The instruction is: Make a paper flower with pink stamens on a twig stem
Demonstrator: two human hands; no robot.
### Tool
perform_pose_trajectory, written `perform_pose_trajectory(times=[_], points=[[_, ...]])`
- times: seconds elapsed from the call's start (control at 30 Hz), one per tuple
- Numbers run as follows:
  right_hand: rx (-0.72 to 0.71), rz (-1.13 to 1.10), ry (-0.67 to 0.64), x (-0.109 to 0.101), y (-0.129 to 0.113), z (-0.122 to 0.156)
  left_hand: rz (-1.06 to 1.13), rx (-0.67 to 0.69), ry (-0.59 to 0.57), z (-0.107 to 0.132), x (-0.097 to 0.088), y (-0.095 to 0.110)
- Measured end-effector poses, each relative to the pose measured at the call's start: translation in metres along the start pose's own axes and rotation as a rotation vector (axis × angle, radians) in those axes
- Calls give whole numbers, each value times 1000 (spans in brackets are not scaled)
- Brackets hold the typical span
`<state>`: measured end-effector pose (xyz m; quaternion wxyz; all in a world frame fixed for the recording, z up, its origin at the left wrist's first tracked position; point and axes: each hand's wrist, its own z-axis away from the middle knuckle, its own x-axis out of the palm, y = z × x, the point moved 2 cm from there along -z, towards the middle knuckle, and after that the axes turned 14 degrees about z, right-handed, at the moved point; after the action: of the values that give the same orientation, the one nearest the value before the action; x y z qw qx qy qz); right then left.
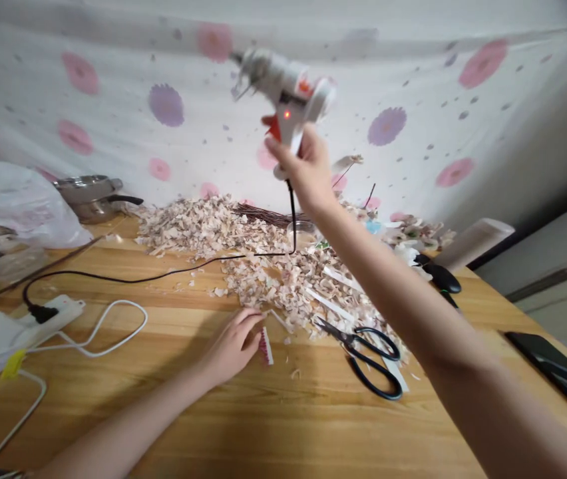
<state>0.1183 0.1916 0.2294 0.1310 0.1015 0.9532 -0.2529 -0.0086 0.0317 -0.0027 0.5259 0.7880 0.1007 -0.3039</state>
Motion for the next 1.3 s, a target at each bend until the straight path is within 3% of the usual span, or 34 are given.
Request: perform_pose_trajectory(times=[0.13,0.27,0.4,0.53,0.67,0.73,0.83,0.93,1.1,1.2,1.3], points=[[-123,-23,231,-34,-13,-31,-21,25,31,-5,1,-7],[-122,22,188,-33,-20,-40,-38,73,127,-5,-5,-4],[-36,100,121,-19,-16,-28,-67,114,331,-14,-21,9],[0,101,99,-8,-13,-13,-64,140,454,-53,-29,35],[56,77,92,-4,-15,-8,-71,150,426,-107,-19,59],[75,83,88,-6,-16,-8,-81,151,395,-122,-11,62],[80,100,107,-16,-18,-8,-90,170,374,-124,-3,52],[63,99,155,-30,-17,-8,-102,180,380,-110,-7,32],[61,9,247,-45,-9,-11,-195,108,441,-88,-35,-5],[99,-39,276,-47,-4,-14,-266,67,464,-88,-54,-24],[114,-65,278,-48,-2,-16,-292,48,412,-97,-67,-39]])
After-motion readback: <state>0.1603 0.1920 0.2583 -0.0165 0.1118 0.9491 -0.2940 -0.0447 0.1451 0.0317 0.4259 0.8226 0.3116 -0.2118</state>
